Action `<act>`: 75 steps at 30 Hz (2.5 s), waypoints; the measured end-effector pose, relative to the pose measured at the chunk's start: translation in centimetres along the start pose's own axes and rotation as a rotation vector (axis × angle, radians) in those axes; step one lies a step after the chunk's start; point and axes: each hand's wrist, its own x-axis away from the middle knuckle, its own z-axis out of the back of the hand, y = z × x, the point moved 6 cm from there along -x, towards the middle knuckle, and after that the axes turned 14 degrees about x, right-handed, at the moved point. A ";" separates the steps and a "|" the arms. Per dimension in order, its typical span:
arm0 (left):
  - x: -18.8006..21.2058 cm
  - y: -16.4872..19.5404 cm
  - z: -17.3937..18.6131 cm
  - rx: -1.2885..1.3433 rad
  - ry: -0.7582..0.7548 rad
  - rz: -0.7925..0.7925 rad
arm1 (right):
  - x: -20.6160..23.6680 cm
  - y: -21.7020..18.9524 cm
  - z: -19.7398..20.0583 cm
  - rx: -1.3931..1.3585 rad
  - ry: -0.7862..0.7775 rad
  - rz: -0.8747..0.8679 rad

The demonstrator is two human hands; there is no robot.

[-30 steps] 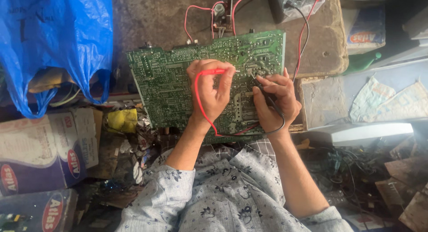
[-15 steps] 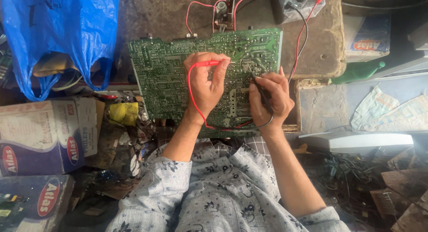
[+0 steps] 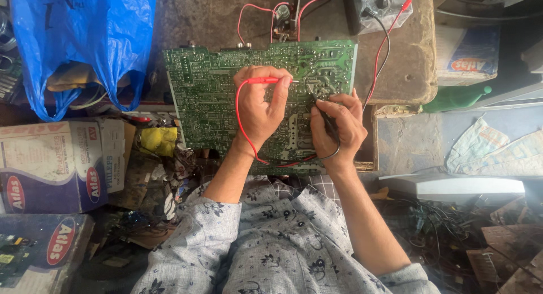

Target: The person uses multimeter probes to test points on a green circuit board. They repeatedly touch different pads and components with the red and black probes while the board rests on a cluttered workbench.

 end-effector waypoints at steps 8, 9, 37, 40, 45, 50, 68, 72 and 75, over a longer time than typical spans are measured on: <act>-0.2 0.3 -0.1 0.009 -0.010 0.020 | -0.2 -0.2 0.0 0.026 0.007 0.009; -0.3 0.3 -0.1 0.006 -0.012 0.017 | -0.2 -0.2 -0.1 0.028 0.013 0.010; 0.0 0.7 -0.8 0.007 0.087 0.027 | 0.6 1.3 0.5 -0.070 0.034 -0.067; 0.2 0.0 -0.6 0.083 0.126 0.112 | 0.7 1.4 0.4 -0.074 0.024 -0.085; 1.0 0.7 -0.5 -0.027 0.124 0.067 | 0.5 1.2 0.4 -0.063 0.036 -0.043; 1.3 1.0 -1.0 -0.044 0.098 0.064 | 0.6 1.2 0.4 -0.084 0.039 -0.048; 1.0 0.7 -1.4 0.021 0.111 0.032 | 1.5 2.1 0.1 -0.227 0.060 -0.123; 1.1 0.6 -1.4 0.044 0.110 0.026 | 1.7 2.5 0.1 -0.151 0.052 -0.230; 1.2 0.6 -1.4 0.037 0.107 0.034 | 1.5 1.3 0.3 -0.022 0.094 -0.047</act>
